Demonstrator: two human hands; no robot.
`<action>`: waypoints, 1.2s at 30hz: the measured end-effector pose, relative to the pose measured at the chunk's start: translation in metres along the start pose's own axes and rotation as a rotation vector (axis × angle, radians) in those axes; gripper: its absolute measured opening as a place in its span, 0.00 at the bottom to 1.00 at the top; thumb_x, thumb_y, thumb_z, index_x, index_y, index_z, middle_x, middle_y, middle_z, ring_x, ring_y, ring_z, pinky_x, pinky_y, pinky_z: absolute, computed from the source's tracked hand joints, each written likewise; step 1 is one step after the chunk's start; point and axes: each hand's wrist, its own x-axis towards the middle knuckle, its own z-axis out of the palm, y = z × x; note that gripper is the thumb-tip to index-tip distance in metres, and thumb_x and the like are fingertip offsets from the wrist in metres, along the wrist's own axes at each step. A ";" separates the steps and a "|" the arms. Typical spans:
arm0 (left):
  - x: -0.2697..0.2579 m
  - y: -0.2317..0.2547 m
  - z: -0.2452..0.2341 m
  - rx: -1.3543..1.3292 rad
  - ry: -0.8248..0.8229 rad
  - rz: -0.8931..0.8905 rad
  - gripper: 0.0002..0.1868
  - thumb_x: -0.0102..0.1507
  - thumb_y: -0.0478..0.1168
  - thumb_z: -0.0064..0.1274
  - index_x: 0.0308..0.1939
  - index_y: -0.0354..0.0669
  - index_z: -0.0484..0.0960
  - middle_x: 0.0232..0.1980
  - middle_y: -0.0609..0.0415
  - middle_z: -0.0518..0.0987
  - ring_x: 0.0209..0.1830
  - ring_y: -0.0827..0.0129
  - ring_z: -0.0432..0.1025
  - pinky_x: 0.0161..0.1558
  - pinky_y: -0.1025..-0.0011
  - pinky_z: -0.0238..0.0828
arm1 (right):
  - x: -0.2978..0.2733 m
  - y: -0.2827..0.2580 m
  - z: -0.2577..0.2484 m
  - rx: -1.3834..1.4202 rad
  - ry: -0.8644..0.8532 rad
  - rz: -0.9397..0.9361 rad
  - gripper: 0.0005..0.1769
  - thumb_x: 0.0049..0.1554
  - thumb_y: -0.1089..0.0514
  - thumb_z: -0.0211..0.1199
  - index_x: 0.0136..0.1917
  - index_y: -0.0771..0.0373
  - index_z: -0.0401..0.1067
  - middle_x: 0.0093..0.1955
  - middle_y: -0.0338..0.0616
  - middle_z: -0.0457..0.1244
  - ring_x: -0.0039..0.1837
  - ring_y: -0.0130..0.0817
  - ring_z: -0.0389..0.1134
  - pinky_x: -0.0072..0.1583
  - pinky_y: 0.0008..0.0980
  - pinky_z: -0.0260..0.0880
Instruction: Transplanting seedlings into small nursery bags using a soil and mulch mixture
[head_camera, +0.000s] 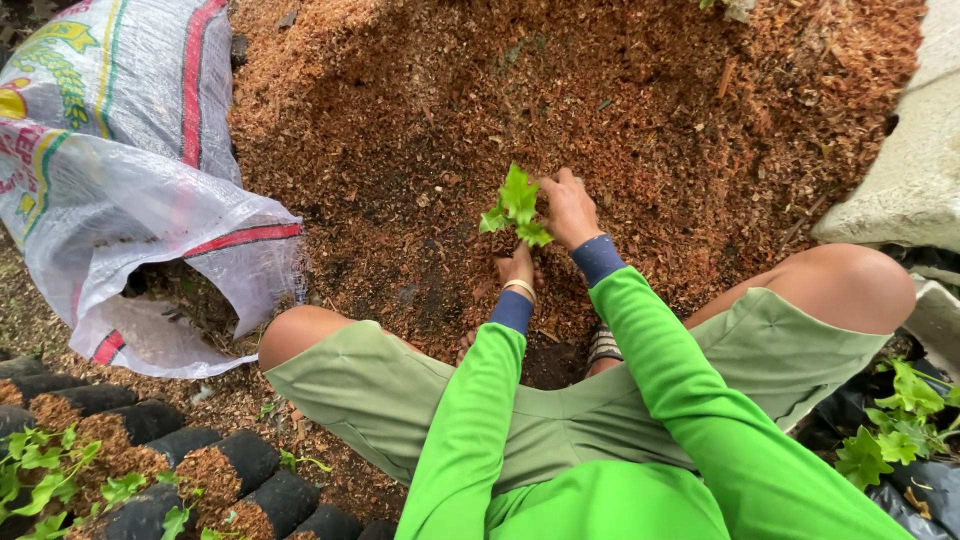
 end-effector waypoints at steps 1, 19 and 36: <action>-0.014 0.010 -0.003 -0.001 0.004 -0.002 0.34 0.59 0.60 0.54 0.62 0.48 0.63 0.27 0.54 0.78 0.15 0.61 0.74 0.24 0.60 0.73 | -0.005 -0.010 -0.003 0.001 -0.004 -0.002 0.32 0.41 0.68 0.80 0.58 0.56 0.76 0.58 0.51 0.61 0.62 0.54 0.67 0.58 0.58 0.76; -0.043 0.075 -0.046 -0.101 -0.037 0.375 0.40 0.64 0.34 0.55 0.80 0.39 0.58 0.81 0.34 0.55 0.83 0.41 0.44 0.80 0.47 0.42 | 0.053 0.077 0.083 -0.038 -0.111 0.132 0.16 0.53 0.49 0.73 0.51 0.58 0.81 0.48 0.53 0.68 0.52 0.53 0.73 0.53 0.61 0.75; 0.076 0.112 -0.045 0.361 -0.330 0.464 0.50 0.61 0.64 0.62 0.80 0.49 0.60 0.71 0.38 0.72 0.74 0.39 0.62 0.69 0.43 0.63 | -0.003 -0.027 -0.035 -0.420 -0.452 -0.116 0.32 0.57 0.70 0.60 0.70 0.41 0.73 0.85 0.42 0.44 0.82 0.65 0.44 0.66 0.81 0.57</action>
